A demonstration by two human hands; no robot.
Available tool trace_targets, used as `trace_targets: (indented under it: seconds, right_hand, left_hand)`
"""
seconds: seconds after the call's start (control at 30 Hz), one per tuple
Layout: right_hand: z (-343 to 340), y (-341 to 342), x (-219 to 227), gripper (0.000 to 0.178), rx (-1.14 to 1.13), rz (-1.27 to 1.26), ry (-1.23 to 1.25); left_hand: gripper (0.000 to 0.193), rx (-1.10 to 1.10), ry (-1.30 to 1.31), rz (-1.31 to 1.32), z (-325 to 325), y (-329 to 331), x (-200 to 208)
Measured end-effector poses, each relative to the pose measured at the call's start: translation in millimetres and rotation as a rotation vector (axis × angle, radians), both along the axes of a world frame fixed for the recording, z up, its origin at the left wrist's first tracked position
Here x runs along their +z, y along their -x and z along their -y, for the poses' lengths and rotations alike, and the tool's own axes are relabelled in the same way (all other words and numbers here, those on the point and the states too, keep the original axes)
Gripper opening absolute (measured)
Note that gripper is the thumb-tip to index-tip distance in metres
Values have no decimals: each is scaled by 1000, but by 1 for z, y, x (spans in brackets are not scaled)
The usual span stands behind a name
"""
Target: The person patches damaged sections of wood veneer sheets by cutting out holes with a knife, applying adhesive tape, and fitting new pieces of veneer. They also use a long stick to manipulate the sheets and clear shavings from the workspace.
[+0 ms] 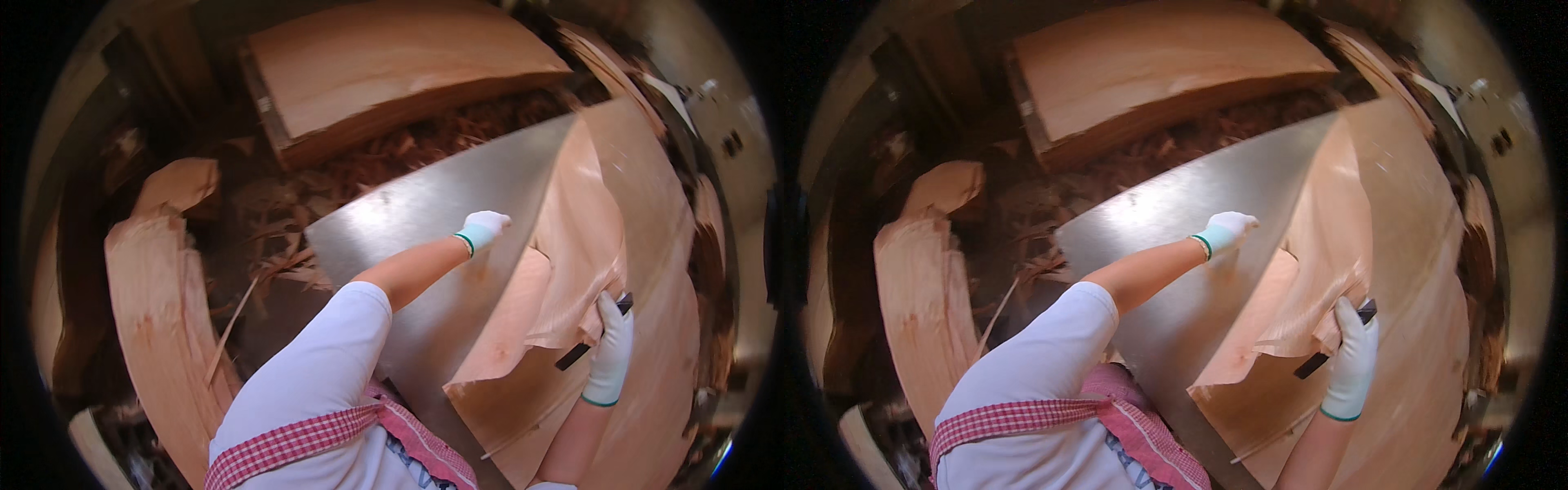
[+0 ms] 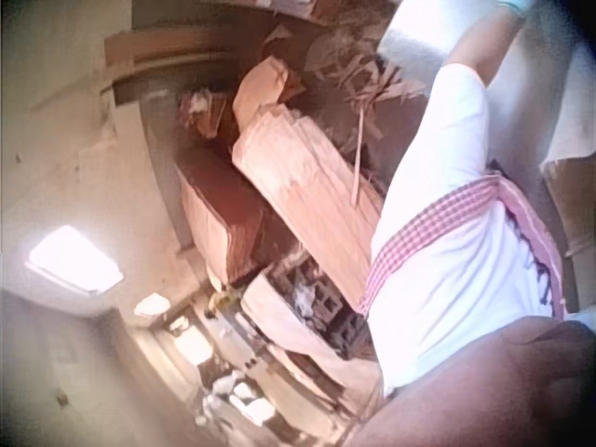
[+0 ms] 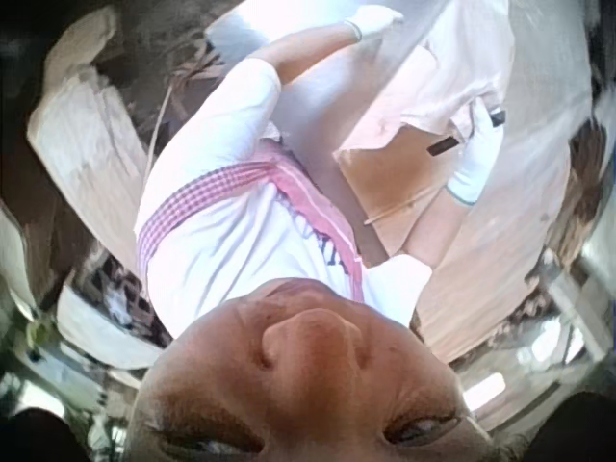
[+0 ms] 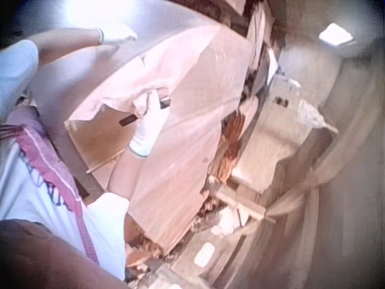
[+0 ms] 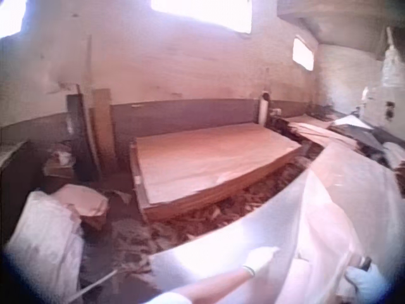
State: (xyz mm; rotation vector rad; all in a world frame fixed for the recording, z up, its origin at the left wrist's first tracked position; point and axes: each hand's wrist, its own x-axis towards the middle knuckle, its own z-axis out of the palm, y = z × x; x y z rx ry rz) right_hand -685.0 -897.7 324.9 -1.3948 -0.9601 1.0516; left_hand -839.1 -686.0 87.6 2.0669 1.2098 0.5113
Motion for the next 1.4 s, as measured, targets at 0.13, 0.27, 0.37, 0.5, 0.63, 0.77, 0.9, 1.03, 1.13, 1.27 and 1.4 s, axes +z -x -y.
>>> trace_targets:
  seconds: [0.13, 0.27, 0.37, 0.5, 0.63, 0.77, 0.9, 1.03, 1.13, 1.27, 1.4]
  right_hand:
    - [-28, 51, -46, 18, 134, 89, 153]
    - [-58, 116, -97, 24, 315, 50, 158]
    - [-58, 156, -93, 41, 469, -36, 378]
    - [-26, 157, -113, 51, 553, -28, 482]
    - [39, 141, -137, 46, 542, -97, 542]
    - [131, 111, -141, 40, 448, -155, 563]
    - [247, 55, -139, 33, 190, -267, 500]
    - [399, 7, -153, 28, -99, -354, 456]
    - [518, -1, -174, 23, -278, -502, 414]
    - [689, 27, -197, 25, -584, -610, 321]
    - [855, 76, -228, 29, -967, -787, 209]
  left_hand:
    - [39, 216, -34, 167, 17, 100, 17]
    - [37, 572, 77, 96, 57, 238, 14]
    - [41, 695, -78, -132, 136, 349, -9]
    - [42, 662, 204, -541, 242, 415, -32]
    - [36, 75, 606, -808, 341, 396, -59]
    - [40, -351, 708, -558, 424, 327, -80]
    - [39, -357, 430, -189, 398, 216, 31]
    - [32, -618, 435, 501, 419, 122, 205]
    - [23, -1307, 682, 818, 504, 69, 306]
    - [19, -2135, 837, 1240, 627, -19, 327]
    - [32, -2234, 880, 1304, 754, -70, 337]
